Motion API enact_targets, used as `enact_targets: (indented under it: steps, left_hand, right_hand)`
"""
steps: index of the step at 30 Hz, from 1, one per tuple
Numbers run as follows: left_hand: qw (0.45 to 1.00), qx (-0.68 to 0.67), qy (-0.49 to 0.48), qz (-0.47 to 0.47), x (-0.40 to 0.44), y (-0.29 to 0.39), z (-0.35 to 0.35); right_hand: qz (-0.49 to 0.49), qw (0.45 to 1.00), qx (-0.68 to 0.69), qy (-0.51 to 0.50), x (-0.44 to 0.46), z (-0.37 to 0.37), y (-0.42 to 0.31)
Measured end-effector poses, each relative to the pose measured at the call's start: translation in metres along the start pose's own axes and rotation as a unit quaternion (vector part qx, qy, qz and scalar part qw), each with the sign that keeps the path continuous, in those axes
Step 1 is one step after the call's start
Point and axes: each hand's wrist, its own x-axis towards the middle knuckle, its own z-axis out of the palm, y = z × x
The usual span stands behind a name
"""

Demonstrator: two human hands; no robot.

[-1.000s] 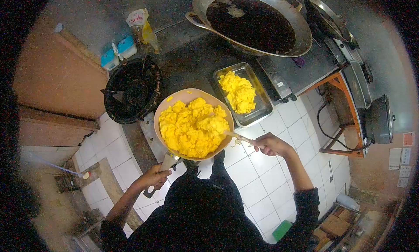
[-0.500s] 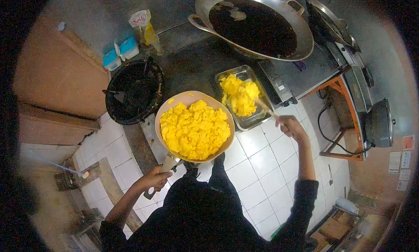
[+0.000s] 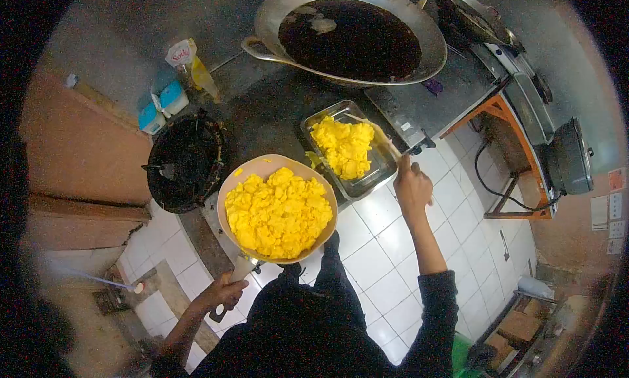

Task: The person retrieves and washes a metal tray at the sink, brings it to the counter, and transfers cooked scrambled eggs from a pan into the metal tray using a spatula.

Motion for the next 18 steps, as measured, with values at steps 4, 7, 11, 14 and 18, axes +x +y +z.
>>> enact_targets:
  steps: [4, 7, 11, 14, 18]
  left_hand:
    - [1.000, -0.016, 0.001, -0.005, -0.004, 0.005, 0.002]
    - [1.000, 0.003, -0.001, -0.016, -0.008, 0.010, 0.003]
    - [0.999, -0.012, 0.011, -0.031, -0.011, 0.016, 0.005]
    - [0.999, 0.012, 0.019, -0.048, -0.012, 0.020, 0.006]
    - [0.999, 0.017, 0.025, -0.021, -0.017, 0.023, 0.012]
  right_hand:
    - [0.014, 0.996, 0.011, -0.087, -0.018, 0.025, 0.004]
    - [-0.002, 0.996, 0.025, -0.089, -0.024, 0.024, 0.002]
    - [0.034, 0.993, 0.029, -0.113, -0.036, 0.021, 0.006]
    - [0.076, 0.990, 0.062, -0.099, -0.037, 0.007, 0.008]
    - [0.117, 0.977, 0.089, -0.153, -0.040, -0.018, 0.003]
